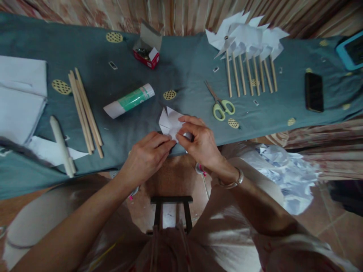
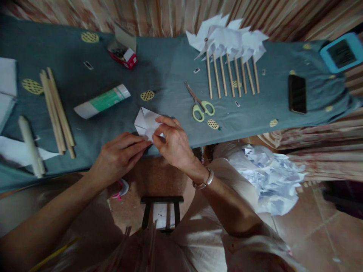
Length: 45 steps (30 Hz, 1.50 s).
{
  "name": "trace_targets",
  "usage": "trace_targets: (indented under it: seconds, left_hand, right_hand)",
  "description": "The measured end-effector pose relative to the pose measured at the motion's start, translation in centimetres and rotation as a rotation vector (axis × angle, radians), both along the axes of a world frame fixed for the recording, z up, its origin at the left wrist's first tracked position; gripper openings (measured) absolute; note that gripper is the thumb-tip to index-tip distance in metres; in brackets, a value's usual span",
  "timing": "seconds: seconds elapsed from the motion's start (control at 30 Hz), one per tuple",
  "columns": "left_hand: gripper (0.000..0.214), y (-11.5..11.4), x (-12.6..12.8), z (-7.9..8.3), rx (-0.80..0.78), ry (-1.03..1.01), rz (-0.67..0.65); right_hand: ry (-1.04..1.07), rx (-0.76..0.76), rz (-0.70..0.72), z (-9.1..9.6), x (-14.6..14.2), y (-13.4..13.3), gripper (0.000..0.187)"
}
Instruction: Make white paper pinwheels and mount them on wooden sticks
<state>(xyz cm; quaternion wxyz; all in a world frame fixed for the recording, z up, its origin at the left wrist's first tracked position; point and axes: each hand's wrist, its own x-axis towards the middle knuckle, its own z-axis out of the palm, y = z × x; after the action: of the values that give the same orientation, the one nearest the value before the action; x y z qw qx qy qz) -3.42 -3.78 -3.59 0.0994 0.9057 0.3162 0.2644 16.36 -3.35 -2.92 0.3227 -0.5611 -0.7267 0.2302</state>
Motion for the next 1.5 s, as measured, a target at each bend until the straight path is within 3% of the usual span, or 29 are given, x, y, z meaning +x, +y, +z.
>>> trace_targets:
  seconds: [0.47, 0.67, 0.93, 1.5]
  left_hand:
    - [0.02, 0.01, 0.19, -0.03, 0.024, -0.036, 0.002]
    - [0.025, -0.12, 0.07, -0.08, -0.047, -0.042, 0.01]
    - [0.018, -0.03, 0.19, 0.08, 0.038, -0.027, 0.023]
    - [0.017, -0.03, 0.31, 0.05, 0.006, -0.035, 0.033]
  right_hand:
    - [0.005, -0.006, 0.0, -0.08, 0.06, 0.0, 0.007]
    - [0.019, -0.026, -0.006, -0.03, 0.09, -0.02, 0.008]
    - [0.021, -0.034, -0.009, -0.02, 0.05, -0.01, 0.009]
    - [-0.001, 0.02, 0.001, -0.42, -0.33, 0.26, 0.01]
